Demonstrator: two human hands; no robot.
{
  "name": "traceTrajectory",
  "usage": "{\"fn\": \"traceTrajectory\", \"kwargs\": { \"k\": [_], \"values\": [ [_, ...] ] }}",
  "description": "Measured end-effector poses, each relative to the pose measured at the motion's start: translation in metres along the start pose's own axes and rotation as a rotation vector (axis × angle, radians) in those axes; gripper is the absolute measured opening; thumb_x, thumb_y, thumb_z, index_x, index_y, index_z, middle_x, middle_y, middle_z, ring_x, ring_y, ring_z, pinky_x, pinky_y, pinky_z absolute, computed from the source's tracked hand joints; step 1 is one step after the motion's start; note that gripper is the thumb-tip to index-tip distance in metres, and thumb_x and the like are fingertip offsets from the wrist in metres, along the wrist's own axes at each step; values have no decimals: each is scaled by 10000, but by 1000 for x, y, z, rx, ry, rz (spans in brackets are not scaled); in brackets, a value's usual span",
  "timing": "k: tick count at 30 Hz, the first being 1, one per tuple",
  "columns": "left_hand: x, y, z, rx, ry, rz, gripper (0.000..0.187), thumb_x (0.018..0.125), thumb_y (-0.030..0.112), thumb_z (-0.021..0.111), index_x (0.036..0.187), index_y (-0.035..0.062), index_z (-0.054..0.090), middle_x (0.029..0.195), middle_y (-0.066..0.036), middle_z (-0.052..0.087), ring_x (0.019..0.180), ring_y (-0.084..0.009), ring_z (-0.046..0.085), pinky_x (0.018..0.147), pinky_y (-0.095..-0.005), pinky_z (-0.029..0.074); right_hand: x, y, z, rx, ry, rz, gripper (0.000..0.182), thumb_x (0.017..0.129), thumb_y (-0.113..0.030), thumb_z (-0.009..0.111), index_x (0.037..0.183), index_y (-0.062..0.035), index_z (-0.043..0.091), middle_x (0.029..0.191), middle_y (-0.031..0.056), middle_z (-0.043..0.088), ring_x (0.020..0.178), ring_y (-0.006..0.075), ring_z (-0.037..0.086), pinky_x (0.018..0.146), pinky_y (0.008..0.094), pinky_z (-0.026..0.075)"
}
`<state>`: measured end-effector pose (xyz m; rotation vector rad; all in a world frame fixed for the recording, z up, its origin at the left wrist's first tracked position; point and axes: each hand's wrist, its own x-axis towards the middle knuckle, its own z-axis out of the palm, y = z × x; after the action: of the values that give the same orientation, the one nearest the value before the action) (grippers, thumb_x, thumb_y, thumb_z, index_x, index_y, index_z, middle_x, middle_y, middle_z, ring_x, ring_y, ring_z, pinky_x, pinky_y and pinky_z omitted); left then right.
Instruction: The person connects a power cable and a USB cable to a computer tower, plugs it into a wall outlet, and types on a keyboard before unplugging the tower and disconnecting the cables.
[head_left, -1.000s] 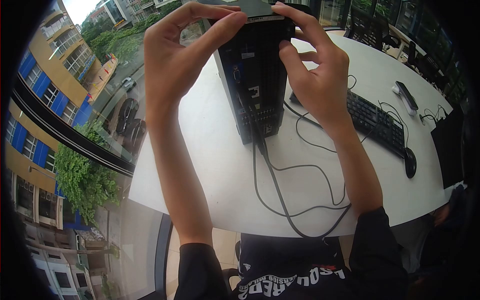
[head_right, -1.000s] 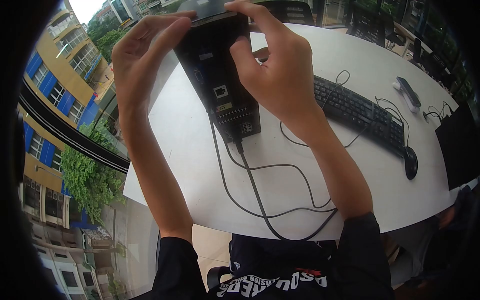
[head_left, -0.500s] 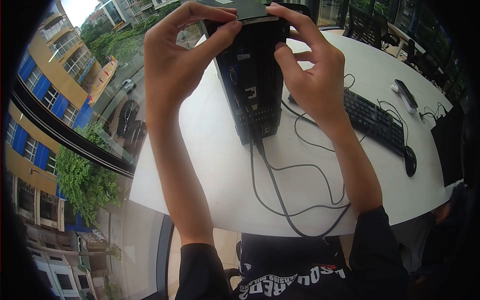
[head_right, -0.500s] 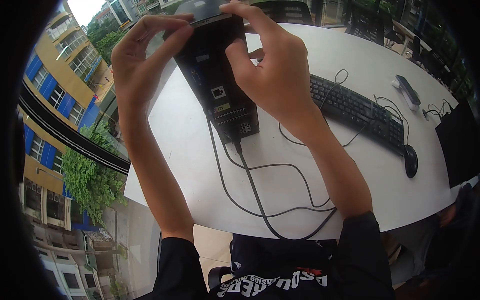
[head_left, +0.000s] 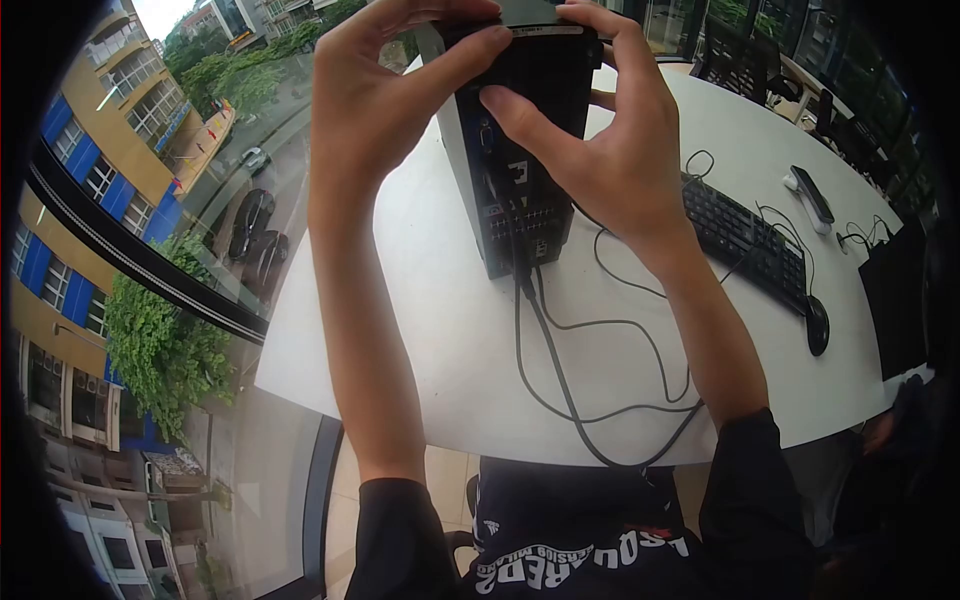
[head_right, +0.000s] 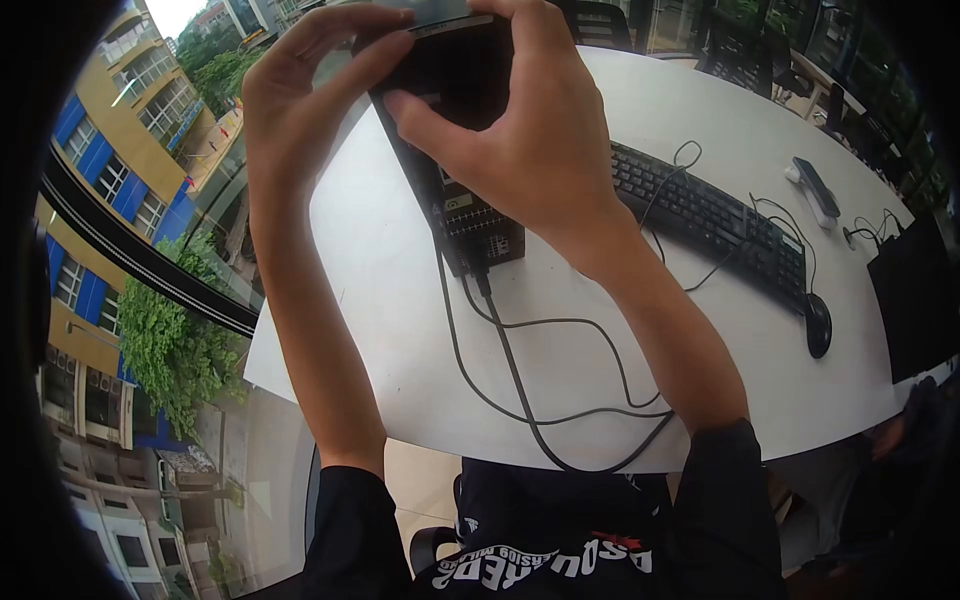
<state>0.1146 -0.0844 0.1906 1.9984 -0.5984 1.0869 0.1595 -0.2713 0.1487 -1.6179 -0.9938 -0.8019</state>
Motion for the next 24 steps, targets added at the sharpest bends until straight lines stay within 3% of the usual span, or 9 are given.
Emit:
{"fn": "traceTrajectory", "kwargs": {
  "k": [7,10,14,17,19,20,23,24],
  "values": [
    [5,-25,0,-182,41,87,228,914,120,822,1104,2,776,1040,-94,789,1004,-152,724,932,-306,554,0,-24,22,-512,14,31,915,758,-377,931,1385,15,392,1344,248,454,1084,348,684,877,435,600],
    [3,-22,1,-236,36,-25,215,930,143,812,1089,4,778,1026,-93,786,984,-148,727,906,-303,564,4,-18,25,-504,-15,80,909,729,-374,939,1347,14,396,1293,229,449,1026,365,700,813,434,621],
    [4,-21,4,-169,67,31,231,963,166,788,1110,-11,764,1025,-88,780,975,-141,725,886,-279,566,9,-24,23,-324,-46,209,892,721,-365,922,1329,11,390,1267,209,448,986,363,705,762,439,632],
    [1,-10,12,-269,119,-45,265,992,169,761,1165,-30,730,1052,-87,770,981,-132,716,886,-261,560,4,-16,24,-441,26,65,881,724,-362,908,1332,8,388,1274,204,447,973,352,702,771,440,634],
    [-1,-17,16,-371,173,-71,293,1011,169,742,1210,-43,700,1080,-88,762,975,-122,708,876,-253,560,4,-13,24,-408,20,98,878,720,-375,904,1330,4,400,1286,204,448,968,361,697,778,450,629],
    [-2,-20,17,-377,223,-86,360,995,186,745,1264,-41,670,1158,-140,730,1065,-199,692,953,-347,543,3,-11,24,-403,21,102,874,717,-373,905,1329,2,406,1292,205,449,972,367,697,780,455,627],
    [-11,-29,11,-113,402,-10,324,1023,263,684,1222,22,770,1192,-108,776,1160,-201,691,1067,-359,490,4,-13,17,-350,31,89,872,703,-366,910,1336,-23,417,1327,213,452,1023,391,687,797,470,621],
    [-15,-37,8,-32,421,-22,453,1072,377,556,1220,-1,759,1227,-131,761,1203,-231,676,1088,-389,470,2,-13,14,-318,15,94,873,701,-365,910,1338,-28,417,1334,215,453,1036,393,684,801,471,620]
  ]
}}
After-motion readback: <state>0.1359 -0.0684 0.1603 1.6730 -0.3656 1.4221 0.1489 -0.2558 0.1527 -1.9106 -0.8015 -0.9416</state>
